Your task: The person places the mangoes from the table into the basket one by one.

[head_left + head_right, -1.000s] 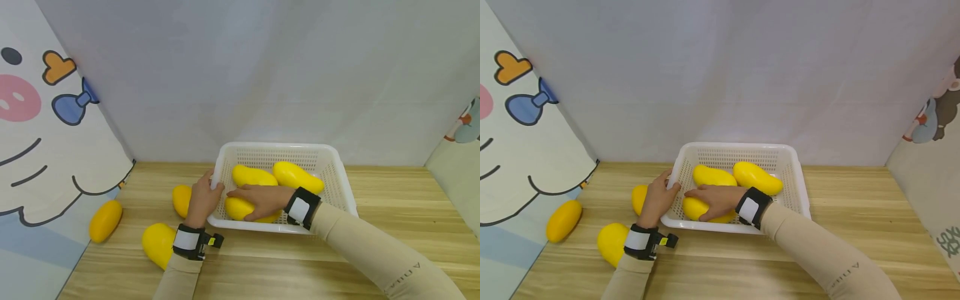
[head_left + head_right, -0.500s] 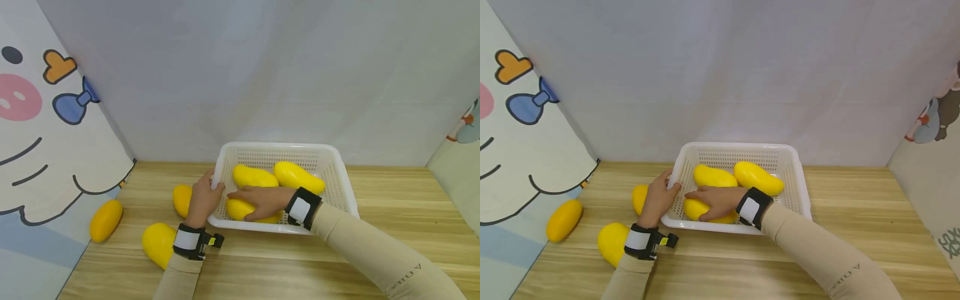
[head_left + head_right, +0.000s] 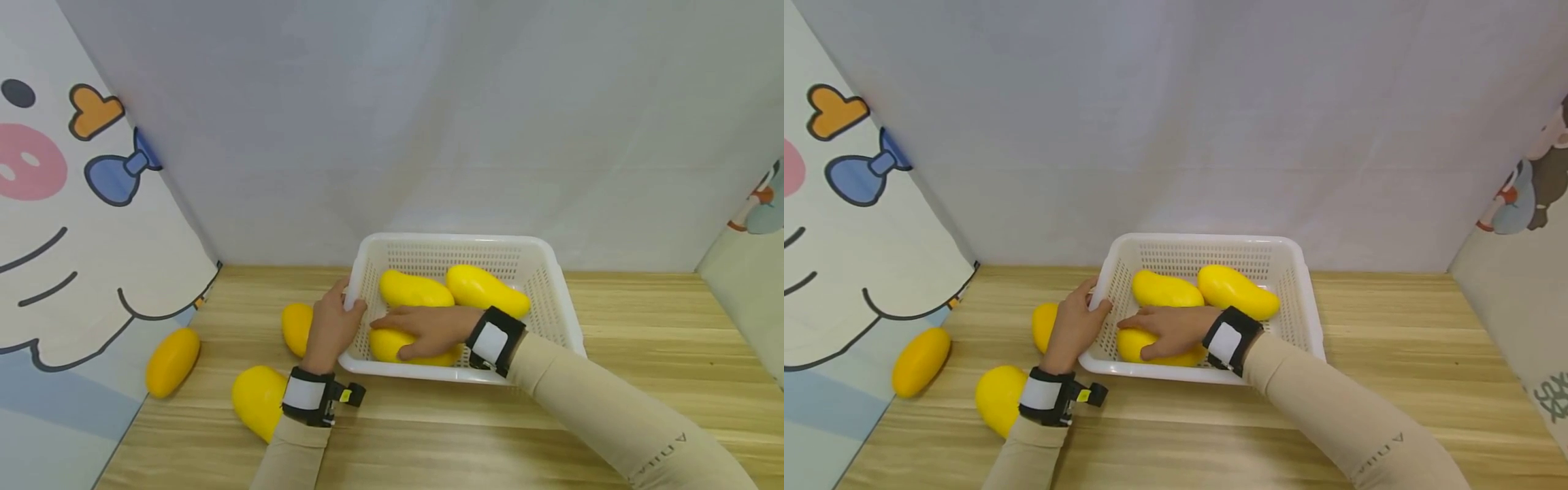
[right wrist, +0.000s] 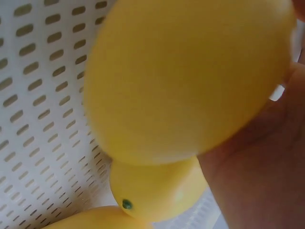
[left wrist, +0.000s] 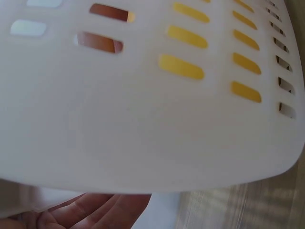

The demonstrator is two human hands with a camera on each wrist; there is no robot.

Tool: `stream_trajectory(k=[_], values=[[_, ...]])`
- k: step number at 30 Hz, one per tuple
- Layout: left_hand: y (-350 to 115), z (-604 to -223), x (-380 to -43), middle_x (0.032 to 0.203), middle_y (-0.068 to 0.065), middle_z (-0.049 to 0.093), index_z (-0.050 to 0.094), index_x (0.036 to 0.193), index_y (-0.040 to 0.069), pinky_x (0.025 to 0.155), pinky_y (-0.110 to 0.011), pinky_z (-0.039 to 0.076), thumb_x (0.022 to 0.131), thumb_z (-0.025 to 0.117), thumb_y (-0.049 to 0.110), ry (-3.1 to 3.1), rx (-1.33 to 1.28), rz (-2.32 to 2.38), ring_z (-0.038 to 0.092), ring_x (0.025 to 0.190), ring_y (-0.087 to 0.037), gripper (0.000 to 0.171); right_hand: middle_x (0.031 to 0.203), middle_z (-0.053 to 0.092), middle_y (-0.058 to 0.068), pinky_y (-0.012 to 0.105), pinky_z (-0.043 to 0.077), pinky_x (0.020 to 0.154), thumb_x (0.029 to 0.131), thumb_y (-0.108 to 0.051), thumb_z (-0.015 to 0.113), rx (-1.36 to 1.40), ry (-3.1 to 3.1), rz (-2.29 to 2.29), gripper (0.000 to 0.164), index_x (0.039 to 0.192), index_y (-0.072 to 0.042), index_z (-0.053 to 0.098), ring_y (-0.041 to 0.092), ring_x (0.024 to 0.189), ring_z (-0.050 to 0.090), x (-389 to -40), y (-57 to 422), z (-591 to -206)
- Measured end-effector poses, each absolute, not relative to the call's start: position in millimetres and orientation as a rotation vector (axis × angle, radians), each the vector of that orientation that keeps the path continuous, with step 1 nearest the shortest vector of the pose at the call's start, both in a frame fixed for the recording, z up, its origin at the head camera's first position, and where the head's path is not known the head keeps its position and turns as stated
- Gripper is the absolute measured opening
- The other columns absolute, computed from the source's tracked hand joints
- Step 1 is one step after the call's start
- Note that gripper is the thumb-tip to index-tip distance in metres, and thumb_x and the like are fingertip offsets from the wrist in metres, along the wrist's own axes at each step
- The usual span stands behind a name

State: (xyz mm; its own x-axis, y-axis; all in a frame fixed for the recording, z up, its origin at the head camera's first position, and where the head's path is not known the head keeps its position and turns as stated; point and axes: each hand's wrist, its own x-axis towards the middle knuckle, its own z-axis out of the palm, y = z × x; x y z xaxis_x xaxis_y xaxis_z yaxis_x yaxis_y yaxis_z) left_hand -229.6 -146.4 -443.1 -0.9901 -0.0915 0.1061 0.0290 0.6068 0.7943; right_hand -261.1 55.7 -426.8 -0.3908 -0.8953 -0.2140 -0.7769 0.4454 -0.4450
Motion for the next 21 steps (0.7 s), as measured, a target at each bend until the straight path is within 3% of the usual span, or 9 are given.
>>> stream_trajectory(k=[8,21], values=[[-145.7,-442.4,-229.5,0.093,-0.011,0.065,0.044,0.135,0.013,0.053,-0.03,0.05,0.089,0.053,0.022,-2.692,0.058,-1.331,0.06,0.066,-0.017,0.048,0.142,0.041,-0.003,0.034,0.028,0.105,0.089,-0.03,0.055,-1.467,2.297,-0.439,0.056,0.142,-0.022,0.037,0.014,0.128,0.034,-261.7,56.3,-425.0],[-145.6,-442.1,-230.4,0.098,-0.011,0.065,0.043,0.137,0.012,0.055,-0.029,0.051,0.09,0.053,0.024,-2.732,0.075,-1.296,0.062,0.069,-0.016,0.05,0.135,0.047,-0.007,0.031,0.03,0.103,0.084,-0.034,0.064,-1.507,2.388,-0.432,0.056,0.136,-0.024,0.045,0.012,0.124,0.039,-263.7,54.3,-428.8]])
